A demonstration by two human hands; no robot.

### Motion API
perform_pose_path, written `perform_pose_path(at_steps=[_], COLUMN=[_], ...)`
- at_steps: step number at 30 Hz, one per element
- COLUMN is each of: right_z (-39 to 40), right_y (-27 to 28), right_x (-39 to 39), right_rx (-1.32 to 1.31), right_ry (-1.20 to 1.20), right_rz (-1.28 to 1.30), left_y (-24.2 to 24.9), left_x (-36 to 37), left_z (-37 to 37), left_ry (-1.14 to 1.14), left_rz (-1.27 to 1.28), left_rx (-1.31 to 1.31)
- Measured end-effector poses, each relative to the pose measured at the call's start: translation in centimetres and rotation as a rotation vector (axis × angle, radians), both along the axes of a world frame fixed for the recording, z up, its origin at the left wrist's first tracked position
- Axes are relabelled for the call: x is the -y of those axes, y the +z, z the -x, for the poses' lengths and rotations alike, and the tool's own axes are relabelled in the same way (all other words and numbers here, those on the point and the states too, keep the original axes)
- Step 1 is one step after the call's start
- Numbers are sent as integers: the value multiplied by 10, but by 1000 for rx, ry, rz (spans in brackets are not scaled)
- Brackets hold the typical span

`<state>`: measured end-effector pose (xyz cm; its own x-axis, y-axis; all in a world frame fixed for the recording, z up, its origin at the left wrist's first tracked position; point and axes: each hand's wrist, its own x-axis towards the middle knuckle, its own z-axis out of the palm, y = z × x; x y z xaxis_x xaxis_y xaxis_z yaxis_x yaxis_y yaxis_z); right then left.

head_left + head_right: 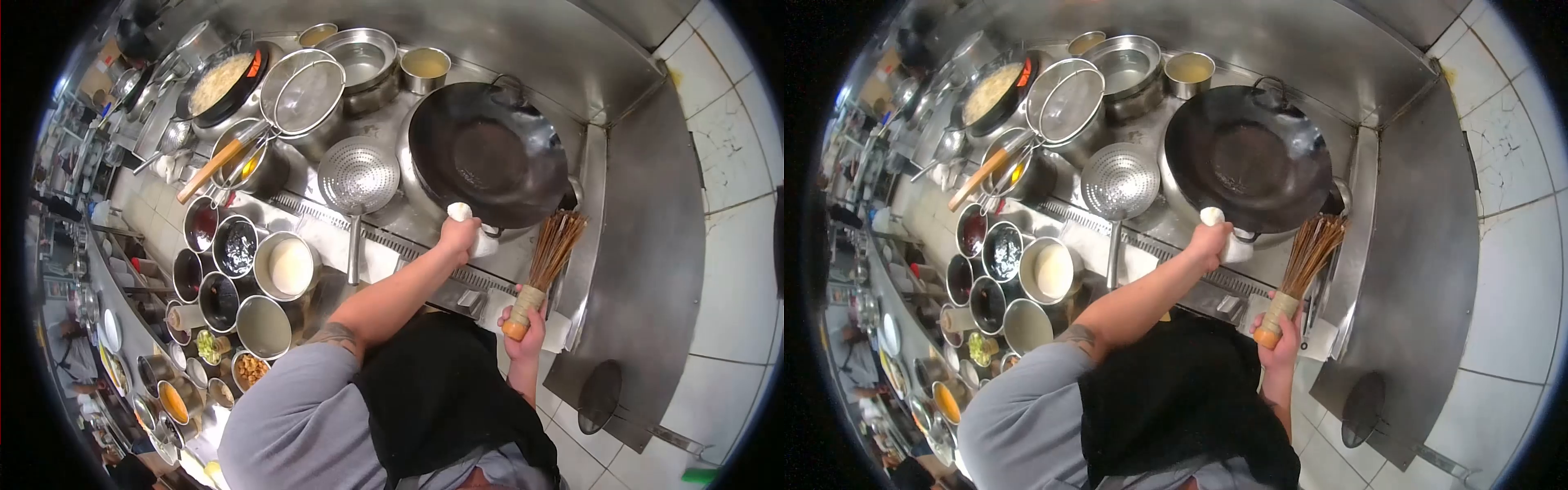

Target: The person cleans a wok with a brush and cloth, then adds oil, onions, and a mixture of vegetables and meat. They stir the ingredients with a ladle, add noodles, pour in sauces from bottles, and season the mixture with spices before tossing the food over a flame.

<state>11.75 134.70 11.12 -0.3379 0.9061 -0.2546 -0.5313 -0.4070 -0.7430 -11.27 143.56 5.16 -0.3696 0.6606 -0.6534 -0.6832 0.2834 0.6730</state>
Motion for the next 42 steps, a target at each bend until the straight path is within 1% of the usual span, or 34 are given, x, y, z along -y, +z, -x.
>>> perform_pose_path(at_steps=[1,2,4,6,7,8,9,10,11,12,14,15,16,17,18,20,21,22,23,26,27,28,30,31,32,34,35,36,38,42], right_z=[-1,-3,-6,3,9,17,23,33,49,64,92,101,112,115,122,125,125,124,123,126,128,127,129,130,132,134,133,133,131,124], right_y=[6,14,31,47,52,49,45,53,78,73,63,71,58,61,48,44,42,40,36,30,29,26,24,23,21,15,10,10,11,19], right_x=[2,2,0,-12,-22,-34,-44,-49,-57,-65,-79,-88,-94,-95,-97,-95,-96,-96,-97,-100,-99,-98,-98,-96,-94,-89,-87,-84,-80,-75], right_rx=[25,71,163,372,475,572,678,785,908,981,1137,1160,1139,1092,1070,955,882,811,747,610,596,531,396,287,208,46,14,3,-16,38], right_ry=[10,41,107,241,296,345,366,368,467,440,376,437,395,416,373,269,243,219,197,103,80,74,61,54,38,16,33,33,19,69], right_rz=[-21,9,88,-50,-119,-269,-403,-522,-407,-478,-613,-544,-580,-468,-536,-500,-466,-430,-386,-350,-330,-291,-223,-200,-157,-62,-58,-46,-29,45], left_y=[1,2,24,37,44,48,50,51,66,81,73,85,104,113,119,128,144,143,148,174,183,187,199,221,221,230,231,229,226,217], left_x=[5,10,35,58,66,74,83,87,88,90,93,92,91,90,89,84,81,80,75,62,58,54,51,52,52,53,54,54,59,67], left_z=[2,4,13,20,24,29,38,45,47,49,69,67,66,69,75,83,80,82,82,83,80,82,81,69,70,67,66,67,63,64], left_ry=[16,27,0,13,8,-15,-50,-106,-115,-120,-171,-187,-192,-256,-313,-364,-438,-450,-480,-608,-619,-663,-654,-689,-658,-687,-707,-709,-694,-652], left_rz=[-1,0,-19,16,62,108,101,88,76,64,73,83,95,56,26,-17,17,-65,-67,-146,-144,-165,-167,-154,-141,-152,-207,-166,-165,-194], left_rx=[-27,-51,-4,-93,-182,-274,-298,-316,-357,-393,-504,-555,-602,-624,-649,-741,-817,-860,-934,-1134,-1143,-1205,-1449,-1445,-1515,-1588,-1638,-1626,-1621,-1646])
